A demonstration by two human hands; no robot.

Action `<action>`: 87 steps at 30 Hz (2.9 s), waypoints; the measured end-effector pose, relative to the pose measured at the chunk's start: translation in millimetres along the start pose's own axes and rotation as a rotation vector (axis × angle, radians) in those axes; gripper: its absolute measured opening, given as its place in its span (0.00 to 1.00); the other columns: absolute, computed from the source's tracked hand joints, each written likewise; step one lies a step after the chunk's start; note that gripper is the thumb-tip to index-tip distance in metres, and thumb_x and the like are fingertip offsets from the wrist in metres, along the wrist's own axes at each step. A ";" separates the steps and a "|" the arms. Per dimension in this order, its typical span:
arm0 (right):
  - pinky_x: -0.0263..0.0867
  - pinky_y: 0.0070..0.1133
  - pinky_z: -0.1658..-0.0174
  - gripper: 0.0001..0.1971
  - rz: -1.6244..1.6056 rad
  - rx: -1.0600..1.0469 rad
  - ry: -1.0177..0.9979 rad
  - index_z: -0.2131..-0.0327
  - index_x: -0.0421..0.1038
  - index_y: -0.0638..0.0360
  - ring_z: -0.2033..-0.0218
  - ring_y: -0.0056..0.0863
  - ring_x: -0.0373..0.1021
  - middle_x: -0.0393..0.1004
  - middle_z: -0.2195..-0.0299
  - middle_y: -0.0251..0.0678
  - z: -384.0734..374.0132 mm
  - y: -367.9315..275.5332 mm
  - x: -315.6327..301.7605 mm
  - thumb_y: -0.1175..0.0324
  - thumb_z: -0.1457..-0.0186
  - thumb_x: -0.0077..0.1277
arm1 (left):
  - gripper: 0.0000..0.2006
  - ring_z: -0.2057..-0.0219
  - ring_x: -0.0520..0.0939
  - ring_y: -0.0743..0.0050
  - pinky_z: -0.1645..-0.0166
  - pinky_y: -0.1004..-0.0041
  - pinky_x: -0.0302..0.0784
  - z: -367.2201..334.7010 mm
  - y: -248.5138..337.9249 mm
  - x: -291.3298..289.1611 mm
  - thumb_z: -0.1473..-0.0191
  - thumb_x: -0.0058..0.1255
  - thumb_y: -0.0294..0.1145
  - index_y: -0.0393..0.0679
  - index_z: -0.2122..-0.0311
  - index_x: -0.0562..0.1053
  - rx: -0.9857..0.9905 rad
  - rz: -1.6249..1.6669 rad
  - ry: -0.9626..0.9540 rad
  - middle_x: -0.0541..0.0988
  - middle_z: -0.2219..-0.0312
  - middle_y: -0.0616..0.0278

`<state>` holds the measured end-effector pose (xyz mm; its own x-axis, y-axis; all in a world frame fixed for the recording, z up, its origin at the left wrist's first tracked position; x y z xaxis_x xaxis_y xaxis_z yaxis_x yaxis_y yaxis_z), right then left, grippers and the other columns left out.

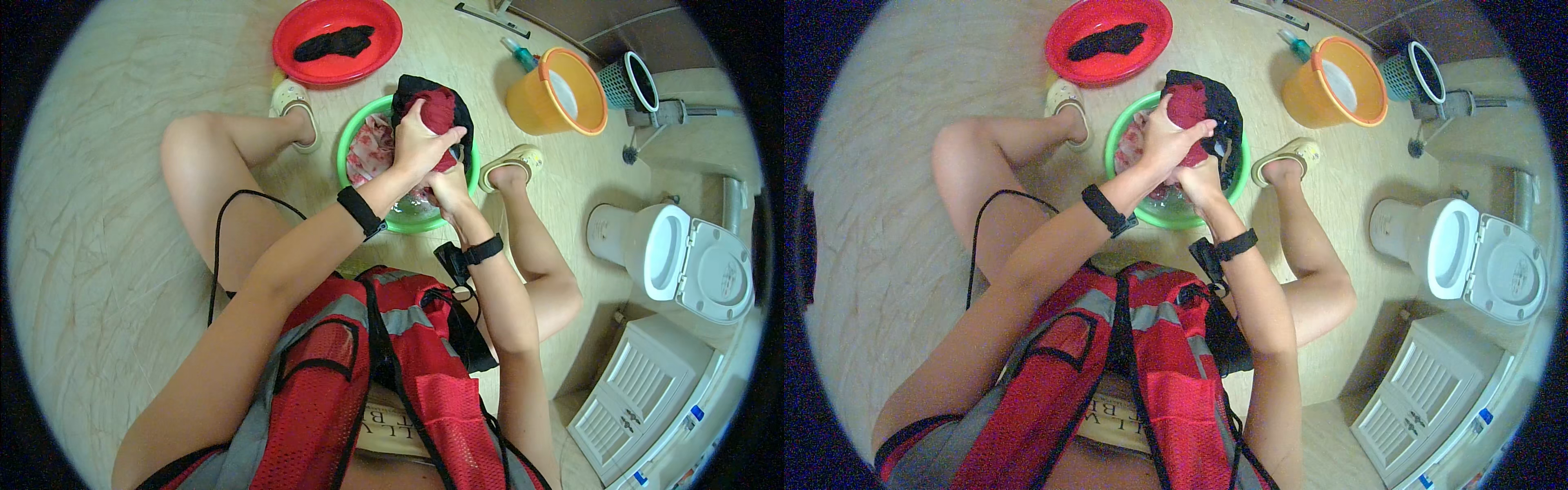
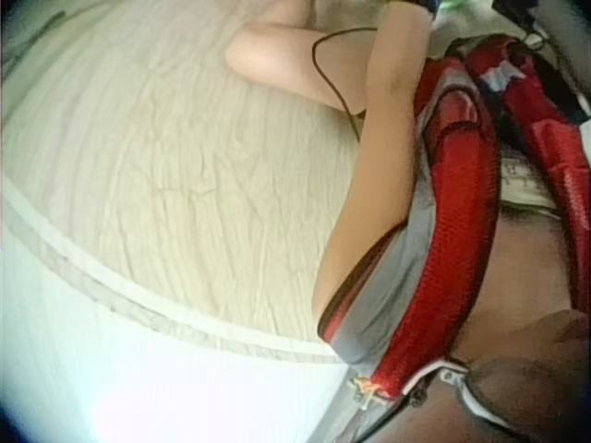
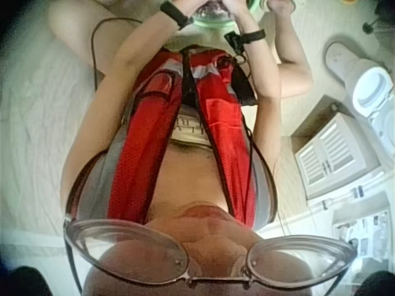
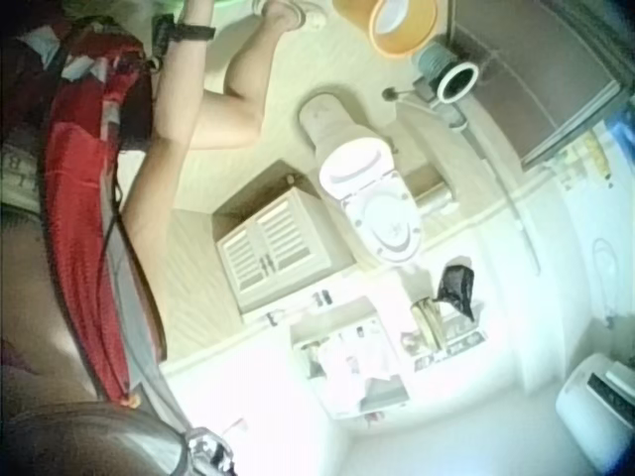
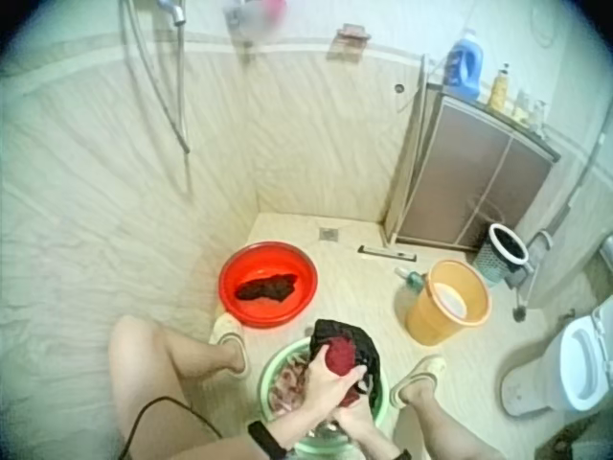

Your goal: The person sits on the floor and hand-washes several pieces of clothing in a green basin filled with water. They scrub and rinse a black garment, a red garment, and a patterned cloth, then wring out the excess water and place the items into a red basin.

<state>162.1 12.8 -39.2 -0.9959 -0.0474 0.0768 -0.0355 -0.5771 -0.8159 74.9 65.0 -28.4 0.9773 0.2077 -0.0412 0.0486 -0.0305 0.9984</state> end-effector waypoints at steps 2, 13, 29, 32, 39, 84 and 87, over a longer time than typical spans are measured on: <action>0.48 0.15 0.88 0.08 0.048 0.034 -0.077 0.78 0.66 0.59 0.91 0.17 0.57 0.63 0.87 0.28 0.0 5.7 -7.3 0.78 0.69 0.48 | 0.18 0.80 0.74 0.78 0.72 0.77 0.73 4.1 6.3 5.9 0.61 0.61 0.26 0.40 0.64 0.67 -0.191 0.250 -0.174 0.74 0.77 0.66; 0.61 0.13 0.77 0.14 0.169 -0.009 -0.416 0.67 0.69 0.58 0.77 0.17 0.67 0.71 0.75 0.30 20.0 -21.0 -8.2 0.65 0.58 0.56 | 0.11 0.84 0.72 0.81 0.79 0.79 0.68 -1.5 25.1 -8.2 0.57 0.56 0.25 0.40 0.67 0.69 -0.349 0.427 -0.350 0.73 0.80 0.65; 0.66 0.21 0.62 0.19 0.271 -0.766 -0.021 0.63 0.71 0.58 0.70 0.18 0.69 0.75 0.71 0.34 -49.5 -61.0 -11.7 0.67 0.62 0.61 | 0.11 0.85 0.67 0.81 0.69 0.77 0.70 -18.5 103.0 -17.8 0.50 0.47 0.33 0.44 0.81 0.64 -0.533 0.517 -0.727 0.65 0.87 0.69; 0.64 0.20 0.64 0.16 0.181 -0.707 -0.021 0.64 0.72 0.60 0.71 0.19 0.69 0.75 0.71 0.34 -68.7 -36.6 -16.8 0.68 0.60 0.58 | 0.13 0.86 0.65 0.85 0.70 0.80 0.66 -20.0 116.7 -25.9 0.49 0.44 0.34 0.46 0.82 0.60 -0.570 0.539 -0.677 0.61 0.88 0.73; 0.61 0.21 0.60 0.14 -0.794 -0.432 -0.281 0.66 0.67 0.62 0.67 0.23 0.66 0.70 0.69 0.32 -18.8 -84.9 -31.3 0.81 0.61 0.44 | 0.09 0.86 0.66 0.83 0.70 0.78 0.67 -13.3 107.5 -55.0 0.51 0.45 0.31 0.45 0.79 0.62 -0.604 0.605 -0.740 0.63 0.86 0.71; 0.69 0.29 0.71 0.15 1.540 -1.096 -0.089 0.63 0.65 0.62 0.73 0.39 0.73 0.73 0.73 0.46 -8.6 -116.5 -12.4 0.70 0.59 0.49 | 0.10 0.79 0.75 0.76 0.75 0.74 0.71 -20.0 60.7 5.2 0.64 0.58 0.23 0.40 0.72 0.71 -0.316 -0.200 -0.944 0.74 0.77 0.67; 0.70 0.30 0.71 0.09 1.529 -0.973 -0.019 0.72 0.67 0.64 0.73 0.40 0.73 0.74 0.78 0.46 -13.9 -104.7 -11.7 0.70 0.58 0.49 | 0.14 0.76 0.78 0.67 0.69 0.70 0.73 -27.6 38.4 4.2 0.70 0.59 0.27 0.38 0.72 0.71 -0.081 -0.406 -0.879 0.77 0.78 0.58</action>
<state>176.4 85.1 37.4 -0.1926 -0.0331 -0.9807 0.7729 0.6107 -0.1724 75.2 91.6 10.8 0.6960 -0.6182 -0.3652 0.4336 -0.0437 0.9001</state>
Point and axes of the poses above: each hand's wrist, its own z-axis away from the middle knuckle, its own x-axis out of the palm, y = z × x, the point moved 4 cm from there along -z, towards the middle knuckle
